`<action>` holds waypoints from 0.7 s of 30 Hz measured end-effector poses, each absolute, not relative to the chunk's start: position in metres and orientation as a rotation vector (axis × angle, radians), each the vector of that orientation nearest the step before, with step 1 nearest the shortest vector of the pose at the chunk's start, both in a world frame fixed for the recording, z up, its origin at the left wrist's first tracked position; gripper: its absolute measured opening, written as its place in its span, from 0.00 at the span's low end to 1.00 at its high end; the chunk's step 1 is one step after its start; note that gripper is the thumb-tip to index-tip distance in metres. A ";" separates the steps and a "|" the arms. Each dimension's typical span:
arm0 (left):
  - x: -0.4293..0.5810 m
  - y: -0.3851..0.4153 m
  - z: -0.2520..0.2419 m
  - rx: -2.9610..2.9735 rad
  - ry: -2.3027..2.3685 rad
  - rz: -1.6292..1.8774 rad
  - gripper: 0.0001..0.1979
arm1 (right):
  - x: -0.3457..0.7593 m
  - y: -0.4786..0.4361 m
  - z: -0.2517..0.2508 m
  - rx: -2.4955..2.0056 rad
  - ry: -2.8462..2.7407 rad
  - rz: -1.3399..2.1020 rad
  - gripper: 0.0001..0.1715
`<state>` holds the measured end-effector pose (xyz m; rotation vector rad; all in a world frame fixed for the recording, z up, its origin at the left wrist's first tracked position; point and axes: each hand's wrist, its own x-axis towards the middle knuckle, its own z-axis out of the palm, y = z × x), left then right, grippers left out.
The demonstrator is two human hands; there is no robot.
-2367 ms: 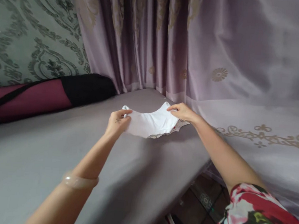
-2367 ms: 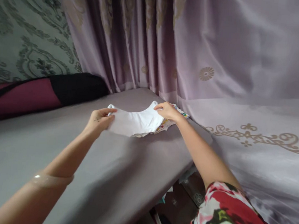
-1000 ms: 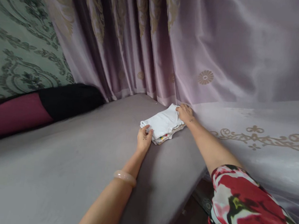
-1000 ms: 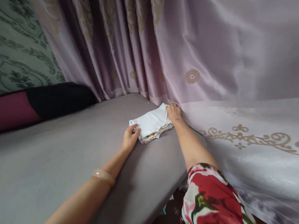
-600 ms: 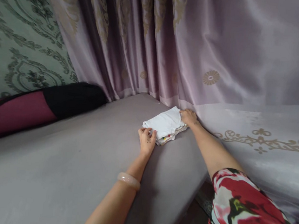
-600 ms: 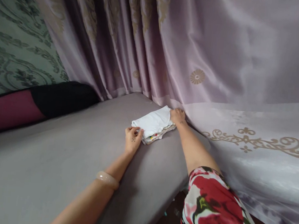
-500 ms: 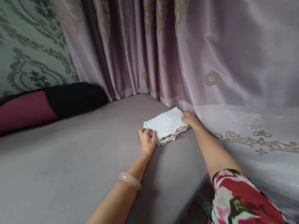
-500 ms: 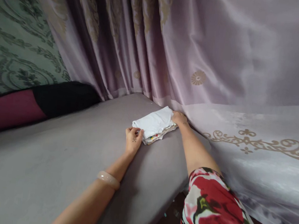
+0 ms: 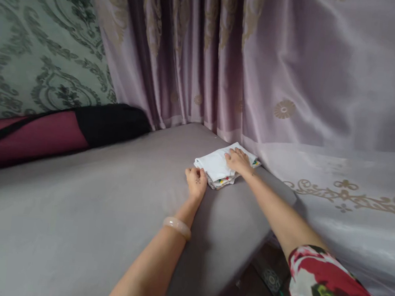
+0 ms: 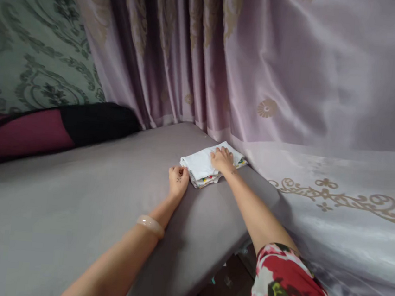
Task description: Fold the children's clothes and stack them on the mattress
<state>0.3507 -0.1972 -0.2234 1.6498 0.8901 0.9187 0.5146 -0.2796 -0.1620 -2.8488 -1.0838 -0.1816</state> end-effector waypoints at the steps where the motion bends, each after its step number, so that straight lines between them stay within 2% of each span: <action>1: 0.349 -0.195 -0.223 1.621 0.910 0.890 0.07 | 0.502 -0.272 -0.164 -2.799 -1.180 -0.191 0.28; 9: 0.290 -0.167 -0.220 1.551 0.871 0.606 0.06 | 0.437 -0.243 -0.184 -2.572 -1.628 -0.140 0.29; 21: 0.111 -0.090 -0.191 1.493 1.123 0.522 0.06 | 0.457 -0.235 -0.212 -2.379 -1.812 -0.416 0.28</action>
